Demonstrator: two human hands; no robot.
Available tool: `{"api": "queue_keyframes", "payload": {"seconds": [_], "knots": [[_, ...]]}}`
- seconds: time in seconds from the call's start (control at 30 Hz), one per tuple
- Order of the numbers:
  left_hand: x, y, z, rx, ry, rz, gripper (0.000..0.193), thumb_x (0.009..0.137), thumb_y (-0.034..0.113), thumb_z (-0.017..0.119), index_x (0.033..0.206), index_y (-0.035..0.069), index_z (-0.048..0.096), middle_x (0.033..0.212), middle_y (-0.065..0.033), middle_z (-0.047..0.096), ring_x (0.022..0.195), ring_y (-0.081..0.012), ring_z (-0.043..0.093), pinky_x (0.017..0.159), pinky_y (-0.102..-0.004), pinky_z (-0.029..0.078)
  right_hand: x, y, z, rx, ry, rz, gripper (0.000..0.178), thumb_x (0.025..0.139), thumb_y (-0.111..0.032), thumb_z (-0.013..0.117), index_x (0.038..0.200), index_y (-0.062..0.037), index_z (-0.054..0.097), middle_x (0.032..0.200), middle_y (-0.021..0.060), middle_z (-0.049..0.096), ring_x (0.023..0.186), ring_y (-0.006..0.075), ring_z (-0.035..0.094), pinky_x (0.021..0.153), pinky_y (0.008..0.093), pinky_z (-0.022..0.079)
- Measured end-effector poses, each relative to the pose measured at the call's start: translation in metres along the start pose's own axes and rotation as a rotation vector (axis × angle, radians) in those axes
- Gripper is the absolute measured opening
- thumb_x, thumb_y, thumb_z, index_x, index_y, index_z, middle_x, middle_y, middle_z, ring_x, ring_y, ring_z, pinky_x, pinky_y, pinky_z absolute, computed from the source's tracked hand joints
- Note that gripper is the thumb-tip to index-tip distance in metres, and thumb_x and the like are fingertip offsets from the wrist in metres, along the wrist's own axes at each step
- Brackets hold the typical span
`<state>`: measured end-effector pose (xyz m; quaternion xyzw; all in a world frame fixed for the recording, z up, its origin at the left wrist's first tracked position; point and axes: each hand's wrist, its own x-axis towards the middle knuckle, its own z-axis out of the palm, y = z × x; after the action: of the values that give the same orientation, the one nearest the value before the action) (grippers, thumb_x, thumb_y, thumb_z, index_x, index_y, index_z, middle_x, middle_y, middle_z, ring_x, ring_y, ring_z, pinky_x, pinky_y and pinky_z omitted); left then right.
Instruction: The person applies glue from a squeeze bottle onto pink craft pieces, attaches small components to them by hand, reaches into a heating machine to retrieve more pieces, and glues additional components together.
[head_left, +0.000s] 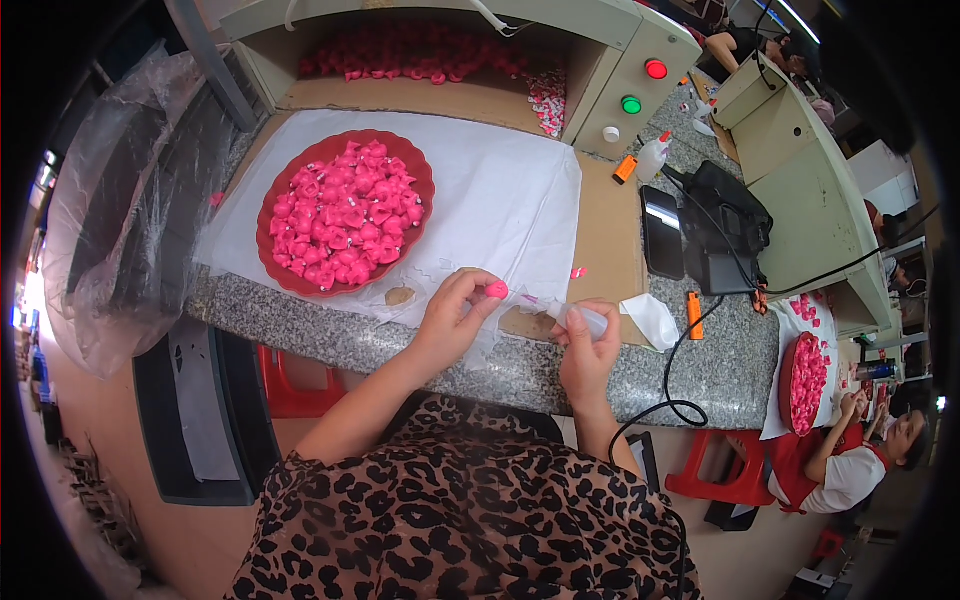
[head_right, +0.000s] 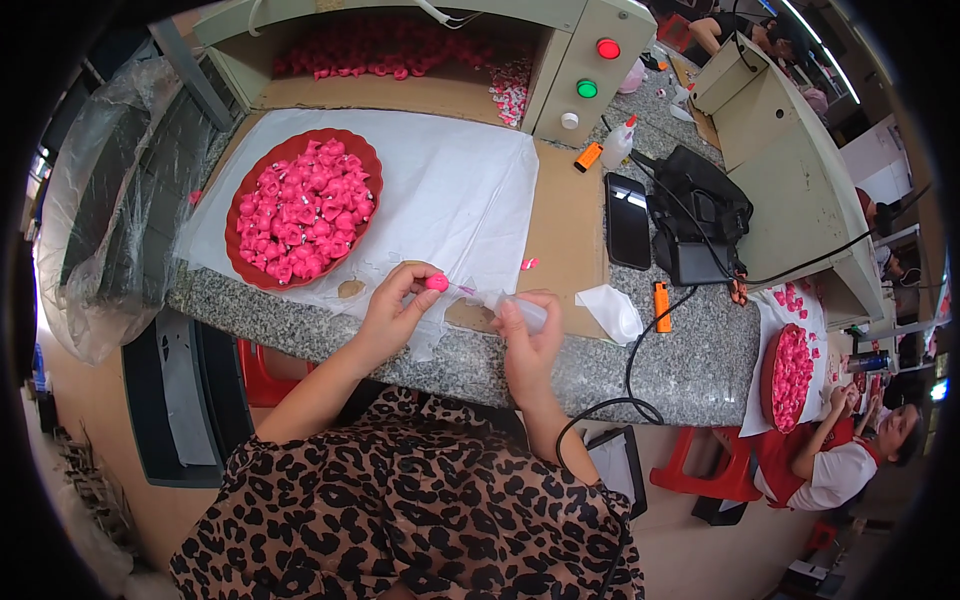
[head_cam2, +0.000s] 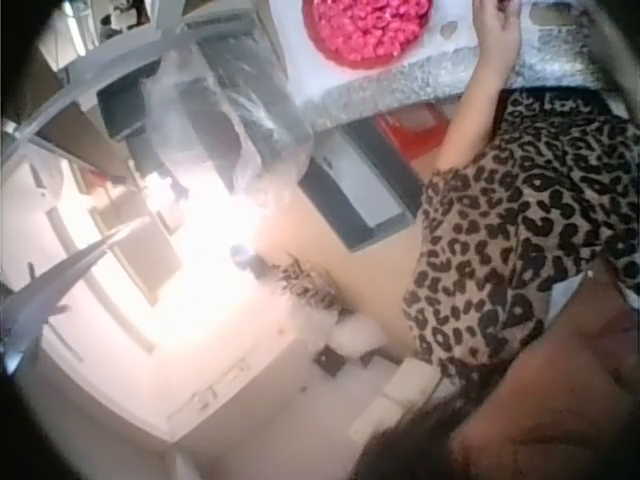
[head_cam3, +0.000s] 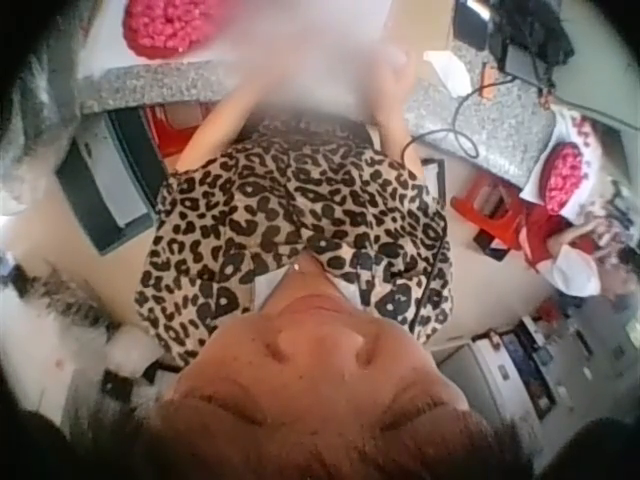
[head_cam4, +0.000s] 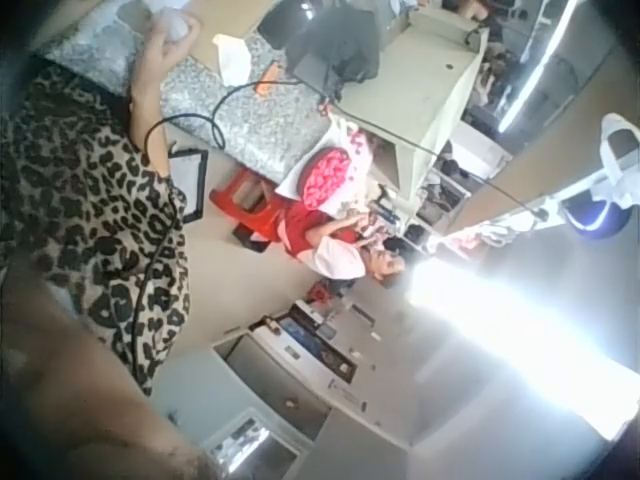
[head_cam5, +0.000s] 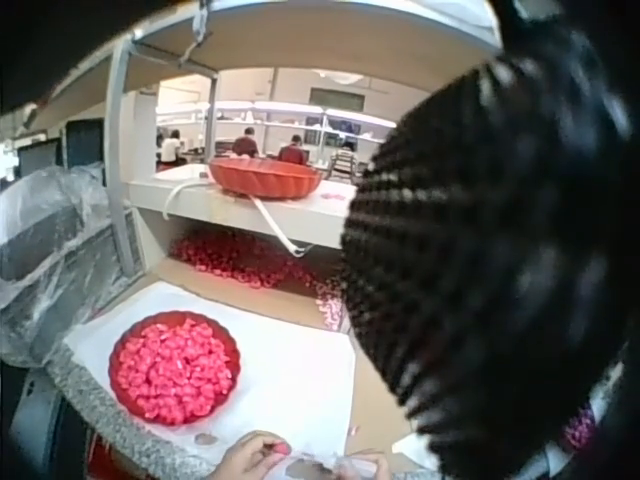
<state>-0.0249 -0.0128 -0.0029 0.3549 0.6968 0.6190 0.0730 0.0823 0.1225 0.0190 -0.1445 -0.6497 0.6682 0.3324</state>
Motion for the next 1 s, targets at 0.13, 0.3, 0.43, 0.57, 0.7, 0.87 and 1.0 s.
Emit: {"api": "queue_keyframes", "payload": {"seconds": [0.13,0.3,0.43,0.57,0.7,0.87,1.0], "knots": [[0.004,0.008,-0.01,-0.607,-0.154,-0.352,0.02,0.088,0.013,0.041,0.102,0.0,0.048,0.087,-0.0052,0.052,0.074,-0.0109,0.05,0.067,-0.0219,0.041,0.007,-0.005,-0.008,0.3,0.036,0.198,0.015,0.08,-0.01,0.056,0.087,-0.0056,0.044,0.076,0.0045,0.051,0.06,0.0108,0.05,0.053,0.0203,0.039],[0.008,0.006,-0.017,-0.517,-0.302,-0.363,0.025,0.091,0.018,0.034,0.106,0.002,0.046,0.085,-0.0022,0.048,0.07,-0.0088,0.042,0.064,-0.0203,0.039,0.011,-0.007,-0.008,0.204,-0.026,0.202,0.015,0.079,-0.009,0.056,0.087,-0.0052,0.044,0.075,0.0044,0.051,0.06,0.0111,0.049,0.052,0.0207,0.038],[0.008,0.003,-0.018,-0.38,-0.333,-0.34,0.025,0.091,0.019,0.033,0.106,0.003,0.046,0.085,-0.0018,0.047,0.069,-0.0084,0.041,0.064,-0.0197,0.038,0.013,-0.011,-0.007,0.08,-0.121,0.058,0.015,0.079,-0.009,0.056,0.087,-0.0032,0.044,0.079,0.0046,0.046,0.062,0.011,0.049,0.055,0.0211,0.04],[0.008,0.006,-0.016,-0.365,-0.333,-0.354,0.024,0.091,0.019,0.034,0.104,0.004,0.048,0.081,-0.0006,0.047,0.068,-0.008,0.04,0.064,-0.02,0.038,0.013,-0.01,-0.008,-0.061,-0.206,-0.025,0.015,0.08,-0.008,0.055,0.086,-0.0018,0.043,0.084,0.0054,0.043,0.067,0.0113,0.048,0.059,0.0215,0.042],[0.007,0.006,-0.015,-0.325,-0.332,-0.339,0.023,0.09,0.018,0.035,0.102,0.004,0.049,0.079,0.0002,0.048,0.067,-0.0079,0.04,0.064,-0.02,0.038,0.013,-0.014,-0.008,-0.066,-0.247,0.001,0.017,0.08,-0.007,0.055,0.087,-0.0004,0.041,0.085,0.006,0.042,0.072,0.0114,0.048,0.064,0.0217,0.04],[0.007,0.006,-0.015,-0.32,-0.34,-0.344,0.023,0.09,0.018,0.034,0.102,0.004,0.05,0.082,-0.0005,0.05,0.068,-0.0081,0.04,0.065,-0.0203,0.038,0.014,-0.011,-0.01,-0.136,-0.266,-0.042,0.016,0.08,-0.006,0.055,0.086,-0.0002,0.041,0.084,0.0068,0.043,0.071,0.0114,0.049,0.062,0.0219,0.04],[0.006,0.006,-0.015,-0.307,-0.34,-0.34,0.024,0.09,0.018,0.034,0.102,0.004,0.05,0.082,-0.0011,0.051,0.068,-0.0081,0.04,0.065,-0.0206,0.038,0.014,-0.012,-0.01,-0.115,-0.266,-0.035,0.016,0.08,-0.006,0.055,0.086,-0.0001,0.041,0.083,0.0068,0.044,0.07,0.0116,0.049,0.061,0.0221,0.041]]}}
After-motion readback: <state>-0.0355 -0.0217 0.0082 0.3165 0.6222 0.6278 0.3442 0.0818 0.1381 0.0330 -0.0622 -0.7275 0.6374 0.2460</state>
